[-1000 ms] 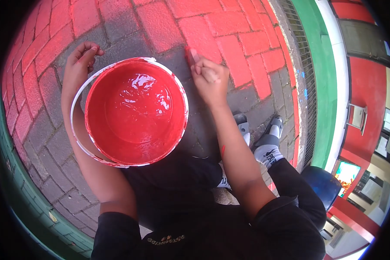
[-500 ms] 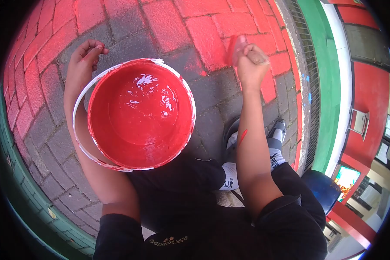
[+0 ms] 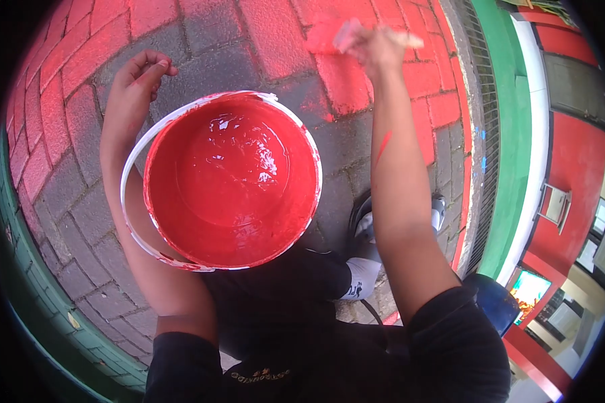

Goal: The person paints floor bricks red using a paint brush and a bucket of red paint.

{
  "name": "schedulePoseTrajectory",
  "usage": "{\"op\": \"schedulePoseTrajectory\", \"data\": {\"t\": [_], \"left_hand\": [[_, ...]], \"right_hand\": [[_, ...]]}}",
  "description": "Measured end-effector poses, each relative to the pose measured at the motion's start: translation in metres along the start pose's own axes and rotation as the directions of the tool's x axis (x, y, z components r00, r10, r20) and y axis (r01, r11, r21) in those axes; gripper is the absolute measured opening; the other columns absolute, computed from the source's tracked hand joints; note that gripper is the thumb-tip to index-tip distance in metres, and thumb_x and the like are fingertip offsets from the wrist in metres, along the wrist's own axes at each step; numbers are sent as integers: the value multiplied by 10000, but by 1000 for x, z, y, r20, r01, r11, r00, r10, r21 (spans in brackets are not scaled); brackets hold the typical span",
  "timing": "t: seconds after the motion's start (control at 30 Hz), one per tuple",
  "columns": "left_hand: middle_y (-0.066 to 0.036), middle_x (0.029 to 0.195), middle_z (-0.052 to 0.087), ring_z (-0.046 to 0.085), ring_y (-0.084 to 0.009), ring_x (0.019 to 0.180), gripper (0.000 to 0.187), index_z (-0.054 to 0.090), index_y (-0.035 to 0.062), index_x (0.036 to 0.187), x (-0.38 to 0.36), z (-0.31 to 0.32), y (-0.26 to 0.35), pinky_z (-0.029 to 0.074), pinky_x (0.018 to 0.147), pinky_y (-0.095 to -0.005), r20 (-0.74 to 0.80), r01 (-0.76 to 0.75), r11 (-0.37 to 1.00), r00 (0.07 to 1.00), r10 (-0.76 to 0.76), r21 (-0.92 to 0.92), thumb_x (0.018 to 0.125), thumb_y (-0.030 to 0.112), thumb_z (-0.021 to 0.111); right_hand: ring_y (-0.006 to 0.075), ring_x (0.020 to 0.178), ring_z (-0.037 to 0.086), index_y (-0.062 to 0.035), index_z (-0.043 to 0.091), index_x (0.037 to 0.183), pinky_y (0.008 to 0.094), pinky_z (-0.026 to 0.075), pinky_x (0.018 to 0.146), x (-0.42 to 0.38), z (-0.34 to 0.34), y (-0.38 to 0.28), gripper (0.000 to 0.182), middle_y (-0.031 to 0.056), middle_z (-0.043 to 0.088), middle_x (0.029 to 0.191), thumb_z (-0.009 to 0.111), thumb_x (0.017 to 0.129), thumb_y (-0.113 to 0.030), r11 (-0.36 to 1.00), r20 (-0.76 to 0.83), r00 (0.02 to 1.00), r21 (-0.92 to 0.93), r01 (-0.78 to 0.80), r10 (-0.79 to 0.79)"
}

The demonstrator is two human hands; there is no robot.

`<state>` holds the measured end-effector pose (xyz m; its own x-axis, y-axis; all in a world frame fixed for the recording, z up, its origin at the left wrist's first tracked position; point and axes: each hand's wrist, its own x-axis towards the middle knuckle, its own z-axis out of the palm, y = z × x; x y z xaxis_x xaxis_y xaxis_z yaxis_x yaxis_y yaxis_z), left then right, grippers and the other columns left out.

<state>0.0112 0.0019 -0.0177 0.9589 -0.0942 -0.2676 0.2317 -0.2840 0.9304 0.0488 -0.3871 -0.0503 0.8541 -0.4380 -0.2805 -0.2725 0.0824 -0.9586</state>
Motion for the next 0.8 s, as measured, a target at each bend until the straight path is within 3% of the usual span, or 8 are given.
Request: {"op": "schedulePoseTrajectory", "data": {"t": [0.27,0.37,0.43,0.5,0.53,0.63,0.73,0.8], "left_hand": [[30,867,673,414,-40,676,142,625,79,961,4,-1,-5,361,640,-212,4,-26,999,1000,26,-24,917,197,559],[27,866,673,414,-43,672,139,624,78,964,0,1,-4,363,642,-211,16,-40,999,999,40,-14,913,186,555],[25,866,673,416,-44,672,138,624,76,967,0,1,-1,363,643,-211,13,-47,999,999,47,-6,909,178,552],[23,864,673,423,-46,675,138,625,73,965,0,0,-2,368,648,-213,24,-37,998,999,38,-49,905,173,550],[23,864,673,423,-46,675,138,625,73,965,0,0,-2,368,648,-213,20,-38,998,999,39,-50,905,173,550],[24,860,673,430,-43,675,140,625,68,961,-1,1,-2,370,644,-215,0,-65,998,998,65,-18,909,174,551],[16,858,674,447,-39,687,145,623,56,954,0,0,-2,370,645,-215,12,-73,997,997,73,-11,912,174,550],[6,859,675,465,-38,699,152,620,43,950,1,-2,-4,371,651,-213,9,-76,997,997,76,-12,914,172,549]], "right_hand": [[239,789,655,-76,467,910,416,596,642,-121,-105,16,186,104,615,881,620,825,-16,990,-413,903,115,-77,118],[125,504,476,-42,500,644,341,496,525,-122,-99,14,248,39,494,589,654,832,-94,925,-436,870,-377,57,-231],[210,501,537,-19,511,670,389,482,537,-84,-90,30,233,96,531,598,636,841,-117,652,-102,840,-682,332,-534],[321,561,600,-10,524,662,449,483,586,-63,-18,21,198,160,582,641,589,829,-95,521,-162,721,-796,308,-673],[407,659,626,-6,550,680,489,487,628,-50,8,11,201,218,626,712,544,849,-115,581,-192,833,-794,179,-519],[352,685,657,9,561,701,477,502,654,-2,59,-10,251,215,631,702,528,888,-155,599,-173,868,-784,164,-465],[299,668,667,-2,560,787,451,529,591,33,72,-18,260,182,649,739,519,939,-209,847,-69,918,-419,328,-390],[274,659,679,5,481,1073,371,550,538,33,59,-20,215,173,680,864,430,1002,-190,977,-24,984,117,177,-175]]}}
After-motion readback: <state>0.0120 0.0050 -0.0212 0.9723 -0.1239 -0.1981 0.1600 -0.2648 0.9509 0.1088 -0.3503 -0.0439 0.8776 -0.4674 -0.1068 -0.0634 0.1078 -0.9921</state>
